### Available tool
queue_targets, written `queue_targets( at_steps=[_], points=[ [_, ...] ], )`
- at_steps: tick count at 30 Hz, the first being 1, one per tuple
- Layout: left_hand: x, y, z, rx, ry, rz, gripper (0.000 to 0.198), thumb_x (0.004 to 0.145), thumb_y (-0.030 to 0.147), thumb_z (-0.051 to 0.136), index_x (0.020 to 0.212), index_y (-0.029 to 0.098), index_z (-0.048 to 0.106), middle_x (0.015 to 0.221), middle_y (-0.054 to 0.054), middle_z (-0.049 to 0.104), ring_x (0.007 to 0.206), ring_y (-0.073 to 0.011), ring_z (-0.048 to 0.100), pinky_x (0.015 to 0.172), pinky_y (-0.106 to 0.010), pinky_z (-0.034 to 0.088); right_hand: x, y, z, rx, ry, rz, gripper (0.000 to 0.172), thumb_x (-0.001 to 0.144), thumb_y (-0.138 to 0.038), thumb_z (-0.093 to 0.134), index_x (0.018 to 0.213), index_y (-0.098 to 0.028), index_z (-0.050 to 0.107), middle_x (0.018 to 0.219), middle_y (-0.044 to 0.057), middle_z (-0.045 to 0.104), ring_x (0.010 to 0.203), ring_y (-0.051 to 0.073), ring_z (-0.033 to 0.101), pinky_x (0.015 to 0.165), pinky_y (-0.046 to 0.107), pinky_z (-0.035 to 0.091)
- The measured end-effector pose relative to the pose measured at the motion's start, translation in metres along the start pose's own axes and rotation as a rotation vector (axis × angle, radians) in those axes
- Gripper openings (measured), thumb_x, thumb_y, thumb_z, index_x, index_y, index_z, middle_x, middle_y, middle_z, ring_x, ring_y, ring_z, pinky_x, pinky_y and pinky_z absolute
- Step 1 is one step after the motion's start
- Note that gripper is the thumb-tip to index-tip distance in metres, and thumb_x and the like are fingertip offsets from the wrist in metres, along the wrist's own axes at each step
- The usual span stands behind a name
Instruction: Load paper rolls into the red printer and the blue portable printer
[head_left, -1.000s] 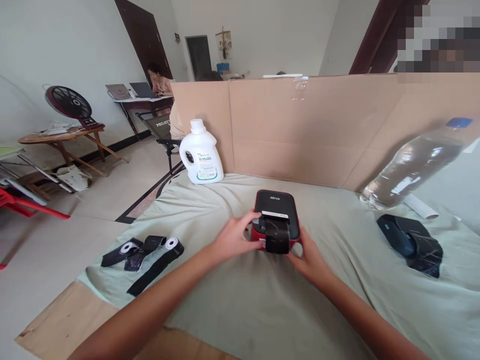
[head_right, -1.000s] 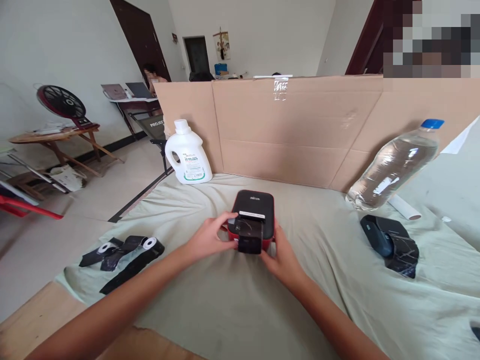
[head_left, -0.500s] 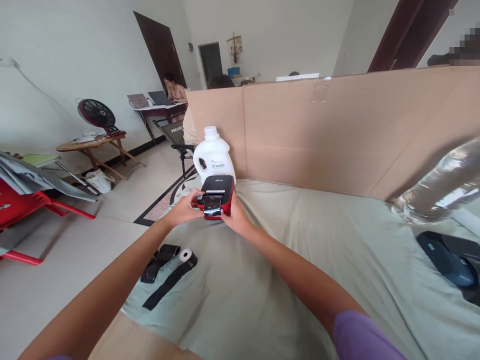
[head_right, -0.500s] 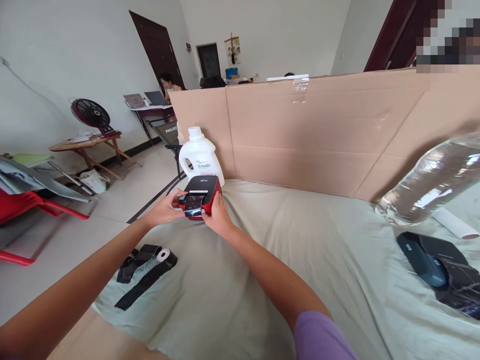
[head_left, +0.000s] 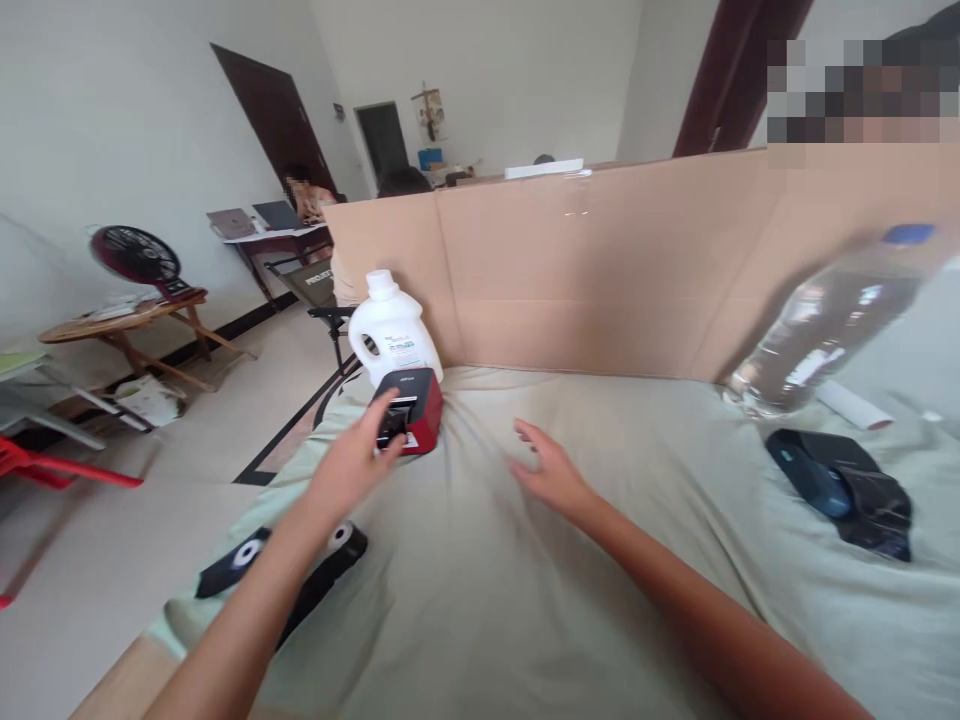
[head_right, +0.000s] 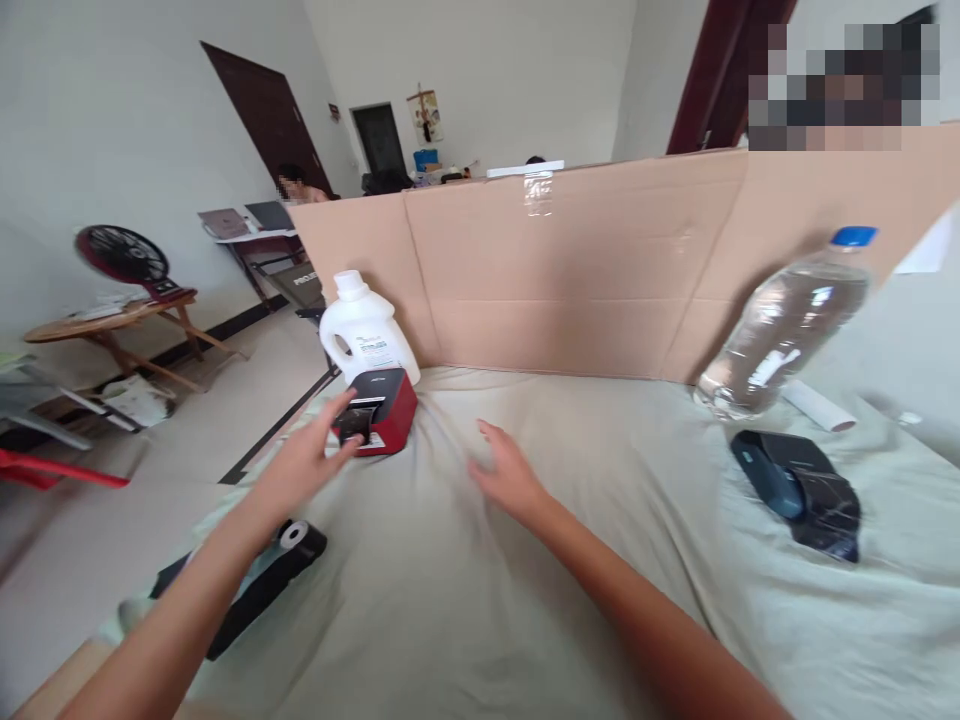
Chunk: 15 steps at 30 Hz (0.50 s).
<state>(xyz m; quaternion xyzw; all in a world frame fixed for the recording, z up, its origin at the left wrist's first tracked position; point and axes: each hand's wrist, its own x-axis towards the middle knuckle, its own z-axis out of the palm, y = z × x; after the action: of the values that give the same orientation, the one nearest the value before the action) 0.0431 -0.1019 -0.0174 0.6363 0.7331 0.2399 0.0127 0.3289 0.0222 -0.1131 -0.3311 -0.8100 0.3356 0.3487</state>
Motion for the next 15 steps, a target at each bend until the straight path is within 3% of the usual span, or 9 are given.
queue_targets(
  at_steps=[2, 5, 8, 11, 15],
  points=[
    [-0.028, 0.054, 0.037, -0.037, -0.135, 0.234, 0.058, 0.096, 0.038, 0.045, 0.152, 0.025, 0.035, 0.153, -0.008, 0.047, 0.134, -0.0265, 0.052, 0.113, -0.043, 0.040, -0.046, 0.032, -0.069, -0.200, 0.149, 0.032, 0.055, 0.086, -0.039, 0.056, 0.139, -0.022, 0.049, 0.137, 0.014, 0.058, 0.121, 0.031, 0.058, 0.106, 0.052, 0.045],
    [-0.070, 0.123, 0.101, -0.064, -0.480, 0.600, 0.059, 0.095, 0.041, 0.050, 0.152, 0.029, 0.037, 0.159, -0.004, 0.038, 0.145, -0.0253, 0.038, 0.121, -0.046, 0.028, -0.107, 0.069, -0.180, -0.614, 0.396, 0.186, 0.056, 0.086, -0.044, 0.054, 0.134, -0.015, 0.052, 0.129, 0.019, 0.060, 0.126, 0.036, 0.052, 0.109, 0.056, 0.038],
    [-0.096, 0.162, 0.139, -0.069, -0.660, 0.805, 0.060, 0.098, 0.048, 0.045, 0.154, 0.034, 0.031, 0.165, -0.001, 0.023, 0.152, -0.0276, 0.022, 0.123, -0.055, 0.016, -0.144, 0.090, -0.266, -0.912, 0.575, 0.570, 0.076, 0.079, -0.054, 0.063, 0.139, -0.011, 0.047, 0.136, 0.025, 0.053, 0.130, 0.047, 0.044, 0.104, 0.063, 0.038],
    [-0.107, 0.174, 0.146, -0.051, -0.677, 0.850, 0.061, 0.100, 0.051, 0.039, 0.157, 0.035, 0.023, 0.166, -0.001, 0.015, 0.154, -0.0291, 0.011, 0.123, -0.059, 0.009, -0.154, 0.105, -0.310, -0.851, 0.457, 0.869, 0.092, 0.073, -0.063, 0.067, 0.143, -0.009, 0.041, 0.135, 0.028, 0.054, 0.124, 0.048, 0.050, 0.095, 0.060, 0.044],
    [-0.119, 0.173, 0.139, -0.033, -0.653, 0.853, 0.065, 0.100, 0.052, 0.038, 0.158, 0.034, 0.018, 0.167, -0.001, 0.014, 0.154, -0.0301, 0.009, 0.123, -0.059, 0.008, -0.147, 0.113, -0.320, -0.707, 0.329, 0.919, 0.101, 0.073, -0.061, 0.069, 0.149, -0.006, 0.034, 0.133, 0.031, 0.054, 0.119, 0.041, 0.058, 0.087, 0.046, 0.049]
  ],
)
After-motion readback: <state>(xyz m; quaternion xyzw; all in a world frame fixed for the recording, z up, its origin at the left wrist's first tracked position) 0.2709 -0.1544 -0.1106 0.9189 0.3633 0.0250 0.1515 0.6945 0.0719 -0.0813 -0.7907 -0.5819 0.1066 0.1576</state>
